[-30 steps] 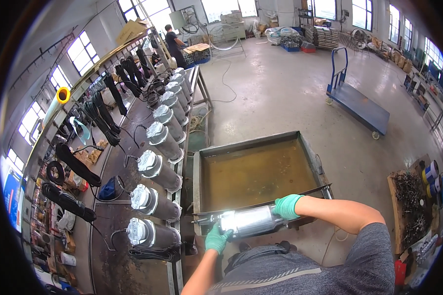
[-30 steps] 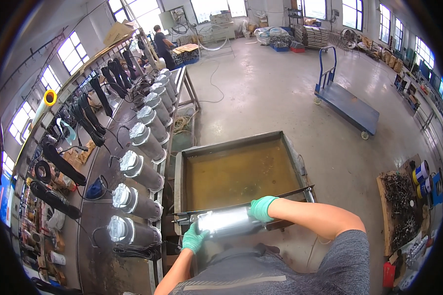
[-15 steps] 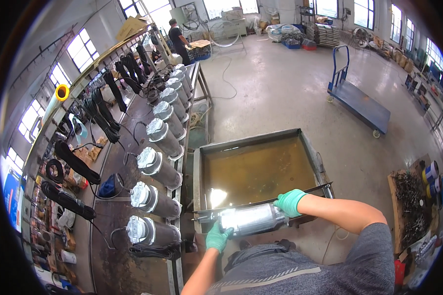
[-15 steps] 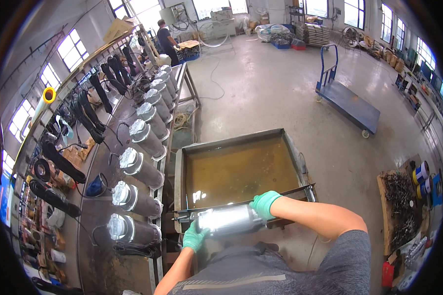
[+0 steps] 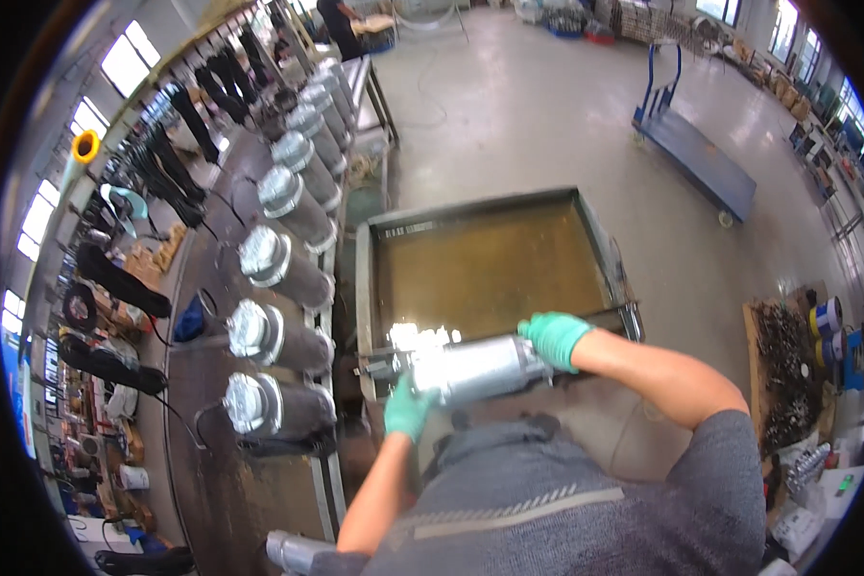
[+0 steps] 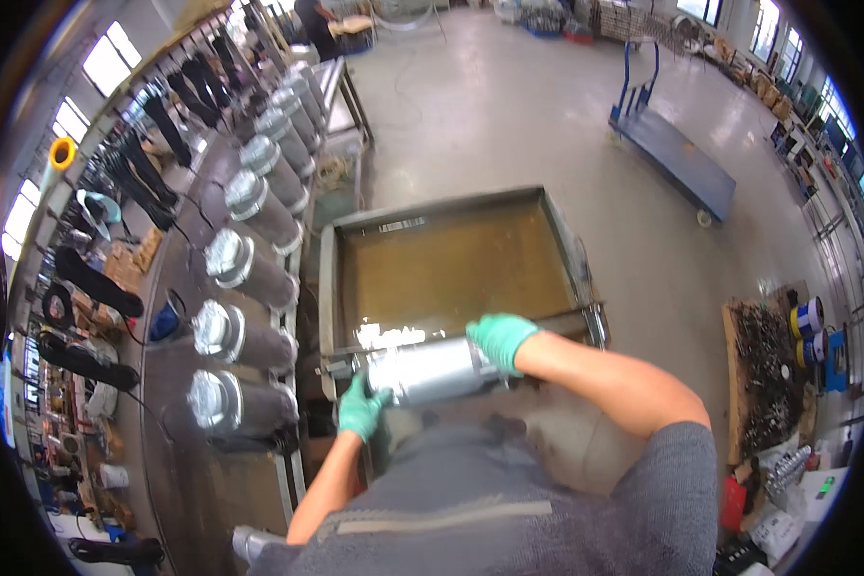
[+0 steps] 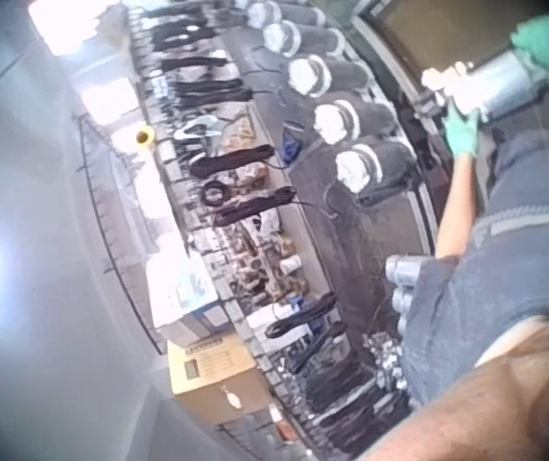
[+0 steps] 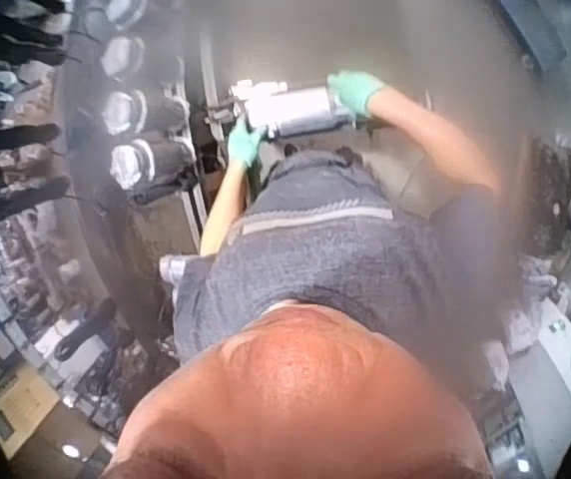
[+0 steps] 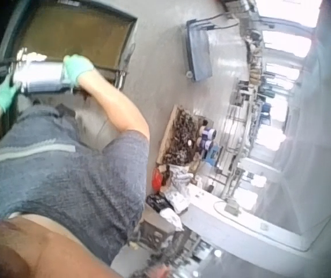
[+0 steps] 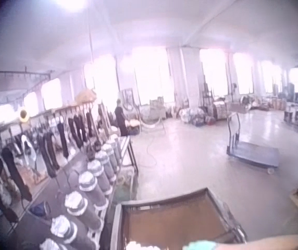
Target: The person picks up a motor, secures it in a fixture, and lowers it into a tank of water to check for leaks, then removes it and places it in a row with other motors.
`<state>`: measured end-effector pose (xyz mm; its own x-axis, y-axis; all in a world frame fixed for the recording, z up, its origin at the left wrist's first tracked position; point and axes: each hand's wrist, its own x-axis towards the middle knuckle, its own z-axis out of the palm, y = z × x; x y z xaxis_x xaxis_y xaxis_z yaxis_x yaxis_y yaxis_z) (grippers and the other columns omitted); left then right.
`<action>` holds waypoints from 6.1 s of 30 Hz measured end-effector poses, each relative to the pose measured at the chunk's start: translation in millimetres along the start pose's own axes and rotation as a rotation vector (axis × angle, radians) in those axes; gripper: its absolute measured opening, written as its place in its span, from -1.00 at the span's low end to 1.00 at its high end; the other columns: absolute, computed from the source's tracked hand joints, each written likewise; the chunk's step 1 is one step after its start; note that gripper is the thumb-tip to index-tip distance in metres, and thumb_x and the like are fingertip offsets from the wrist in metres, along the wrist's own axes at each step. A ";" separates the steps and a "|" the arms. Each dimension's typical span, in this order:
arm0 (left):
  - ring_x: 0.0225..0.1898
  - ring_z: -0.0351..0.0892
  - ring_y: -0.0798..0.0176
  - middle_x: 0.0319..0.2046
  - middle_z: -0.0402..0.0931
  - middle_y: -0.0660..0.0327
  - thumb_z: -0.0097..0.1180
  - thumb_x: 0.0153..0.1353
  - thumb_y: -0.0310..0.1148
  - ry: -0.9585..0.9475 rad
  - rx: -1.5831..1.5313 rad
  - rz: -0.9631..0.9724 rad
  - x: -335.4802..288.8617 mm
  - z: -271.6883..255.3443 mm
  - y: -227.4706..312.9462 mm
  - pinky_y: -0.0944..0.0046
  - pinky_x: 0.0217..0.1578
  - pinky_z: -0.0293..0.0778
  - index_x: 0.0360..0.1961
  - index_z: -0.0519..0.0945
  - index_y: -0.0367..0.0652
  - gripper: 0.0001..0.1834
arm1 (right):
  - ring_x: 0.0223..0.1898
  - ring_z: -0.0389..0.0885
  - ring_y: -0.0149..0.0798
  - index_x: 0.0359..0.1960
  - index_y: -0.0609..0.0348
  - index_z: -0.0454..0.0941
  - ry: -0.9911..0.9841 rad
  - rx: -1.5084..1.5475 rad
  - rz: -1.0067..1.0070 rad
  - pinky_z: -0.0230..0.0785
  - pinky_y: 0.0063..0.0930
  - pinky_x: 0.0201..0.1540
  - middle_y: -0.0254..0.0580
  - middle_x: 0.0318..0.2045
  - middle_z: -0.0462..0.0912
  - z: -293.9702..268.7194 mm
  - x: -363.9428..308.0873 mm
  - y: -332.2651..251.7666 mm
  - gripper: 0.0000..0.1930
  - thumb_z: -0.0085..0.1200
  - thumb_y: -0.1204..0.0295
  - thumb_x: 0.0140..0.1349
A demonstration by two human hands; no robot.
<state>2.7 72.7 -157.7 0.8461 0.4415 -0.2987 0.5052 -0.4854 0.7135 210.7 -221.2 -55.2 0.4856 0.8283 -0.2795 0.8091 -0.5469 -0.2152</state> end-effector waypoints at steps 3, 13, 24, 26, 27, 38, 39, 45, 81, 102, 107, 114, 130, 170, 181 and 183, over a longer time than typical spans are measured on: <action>0.24 0.56 -0.11 0.21 0.55 -0.17 0.46 0.16 -0.12 0.036 0.040 0.003 8.0 7.2 -18.7 0.08 0.23 0.46 0.42 0.34 -0.27 -0.11 | -0.08 0.73 0.20 -0.05 0.20 0.58 -0.047 0.077 0.180 0.59 -0.03 -0.04 0.16 -0.11 0.72 -8.5 1.1 -9.5 -0.70 0.09 0.26 0.32; 0.21 0.59 -0.09 0.21 0.54 -0.19 0.48 0.15 -0.11 0.019 0.076 -0.023 1.4 5.2 -6.7 0.10 0.23 0.46 0.42 0.32 -0.34 -0.07 | -0.08 0.71 0.15 -0.03 0.25 0.59 -0.027 0.052 -0.011 0.56 -0.07 0.00 0.14 -0.17 0.72 6.8 -6.5 -1.3 -0.69 0.18 0.35 0.26; 0.22 0.58 -0.10 0.21 0.55 -0.19 0.49 0.14 -0.13 0.025 0.012 0.018 9.4 9.1 -19.7 0.08 0.22 0.46 0.41 0.33 -0.34 -0.08 | -0.01 0.64 0.08 -0.15 0.22 0.66 0.048 -0.092 -0.234 0.51 -0.16 0.09 0.07 -0.09 0.63 -14.7 0.2 -7.7 -0.74 0.22 0.55 0.08; 0.23 0.58 -0.11 0.21 0.55 -0.19 0.49 0.14 -0.13 0.023 0.024 0.014 9.7 8.8 -16.1 0.08 0.22 0.46 0.41 0.32 -0.33 -0.08 | -0.02 0.63 0.10 -0.19 0.22 0.66 0.137 0.030 -0.132 0.51 -0.13 0.07 0.07 -0.12 0.64 -11.5 -4.4 4.8 -0.77 0.23 0.51 0.08; 0.22 0.58 -0.11 0.21 0.55 -0.20 0.49 0.14 -0.12 0.039 0.047 0.012 8.3 12.0 -17.7 0.08 0.23 0.46 0.42 0.32 -0.33 -0.07 | -0.05 0.62 0.10 -0.19 0.20 0.65 0.192 0.114 -0.059 0.51 -0.12 0.05 0.07 -0.15 0.62 -11.0 -13.6 12.1 -0.79 0.19 0.53 0.10; 0.11 0.67 -0.03 0.13 0.63 -0.14 0.47 0.17 -0.22 0.057 0.002 0.041 7.8 15.1 -22.6 0.10 0.13 0.51 0.40 0.37 -0.25 -0.17 | -0.39 0.74 -0.19 -0.21 0.44 0.48 1.324 1.484 1.022 0.74 -0.39 -0.31 -0.03 -0.31 0.64 128.8 -150.8 126.2 -0.93 0.07 0.71 0.30; 0.11 0.67 -0.04 0.12 0.63 -0.14 0.48 0.17 -0.20 0.060 0.020 0.053 9.7 15.0 -28.0 0.10 0.13 0.51 0.40 0.37 -0.25 -0.16 | -0.38 0.74 -0.18 -0.21 0.43 0.48 1.361 1.553 1.035 0.75 -0.38 -0.31 -0.03 -0.30 0.64 145.4 -150.3 131.1 -0.93 0.07 0.72 0.31; 0.11 0.67 -0.05 0.14 0.62 -0.16 0.44 0.21 -0.21 0.046 -0.012 0.069 12.5 19.8 -29.2 0.10 0.14 0.51 0.43 0.33 -0.24 -0.16 | -0.34 0.73 -0.14 -0.14 0.36 0.47 1.583 1.764 1.202 0.77 -0.27 -0.25 -0.03 -0.24 0.62 260.0 -115.7 166.3 -0.82 0.13 0.75 0.26; -0.37 0.69 0.20 -0.34 0.72 0.24 0.30 0.24 -0.17 0.738 -1.427 -0.744 -131.0 -202.8 -242.4 0.17 -0.28 0.62 -0.29 0.70 -0.05 -0.80 | 0.16 0.53 -0.24 0.28 0.18 0.51 -0.262 1.271 0.557 0.34 -0.30 0.29 -0.22 0.16 0.61 111.2 30.3 60.8 -0.51 0.01 0.16 0.46; 0.17 0.58 -0.03 0.17 0.52 -0.11 0.09 0.35 -0.10 1.017 -0.855 0.899 -391.7 -291.3 134.2 -0.14 0.30 0.40 0.36 0.32 -0.38 -0.30 | -0.57 0.47 -0.40 -0.18 0.08 0.57 -0.384 1.385 0.173 0.31 -0.45 -0.55 -0.31 -0.47 0.58 129.8 56.4 -93.3 -0.74 -0.03 0.18 0.41; 0.08 0.65 0.09 0.12 0.57 0.00 0.00 0.47 -0.31 1.492 -0.499 0.800 -427.6 -302.1 102.5 0.10 0.18 0.61 0.15 0.56 -0.25 -0.66 | -0.58 0.48 -0.39 -0.16 -0.01 0.55 -0.634 1.590 0.163 0.35 -0.46 -0.54 -0.34 -0.44 0.61 177.4 71.2 -268.9 -0.76 -0.08 0.16 0.46; 0.00 0.70 0.11 0.01 0.66 0.02 0.11 0.41 -0.29 1.698 -0.474 0.581 -435.9 -331.2 22.9 0.12 0.14 0.64 0.13 0.60 -0.23 -0.65 | -0.57 0.53 -0.37 -0.08 -0.08 0.49 -0.724 1.681 0.283 0.49 -0.42 -0.52 -0.34 -0.38 0.60 246.3 91.8 -452.4 -0.75 0.02 0.09 0.42; -0.03 0.70 0.21 -0.04 0.68 0.12 0.26 0.32 -0.27 1.408 -0.709 0.358 -453.5 -340.1 -120.4 0.18 0.13 0.61 0.16 0.58 -0.23 -0.56 | -0.32 0.61 -0.29 0.10 -0.01 0.38 -0.747 1.507 0.241 0.64 -0.17 -0.21 -0.26 -0.23 0.59 257.6 82.3 -530.9 -0.50 0.06 -0.13 0.43; -0.16 0.68 -0.04 -0.16 0.68 -0.05 0.24 0.33 -0.27 1.317 -0.161 -0.066 -369.3 -495.2 -213.0 0.04 -0.08 0.53 0.07 0.53 -0.33 -0.59 | -0.40 0.56 -0.01 -0.09 0.01 0.47 -0.167 1.636 0.630 0.53 0.00 -0.29 -0.10 -0.34 0.58 216.7 66.2 -224.1 -0.59 -0.04 -0.08 0.48; 0.06 0.66 -0.21 0.02 0.64 -0.21 0.03 0.38 0.02 1.116 0.433 -0.967 -402.5 -524.0 -158.6 -0.12 0.08 0.55 0.45 0.25 -0.28 -0.22 | -0.47 0.59 -0.03 -0.16 0.03 0.49 -0.243 1.574 0.572 0.55 -0.05 -0.36 -0.11 -0.40 0.60 192.3 75.8 -218.6 -0.64 -0.03 -0.01 0.50; 0.00 0.69 -0.20 -0.03 0.67 -0.17 0.03 0.38 0.01 1.161 0.421 -0.960 -393.8 -509.8 -174.3 -0.13 0.05 0.57 0.33 0.35 -0.25 -0.34 | -0.47 0.60 -0.04 -0.17 0.02 0.49 -0.243 1.521 0.564 0.56 -0.04 -0.37 -0.13 -0.42 0.60 191.9 77.9 -212.0 -0.66 -0.01 0.01 0.50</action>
<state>-505.3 368.2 158.7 -0.2977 0.9200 0.2548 0.9357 0.2283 0.2689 13.5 -64.1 -210.9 0.4097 0.5372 -0.7373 -0.5637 -0.4864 -0.6676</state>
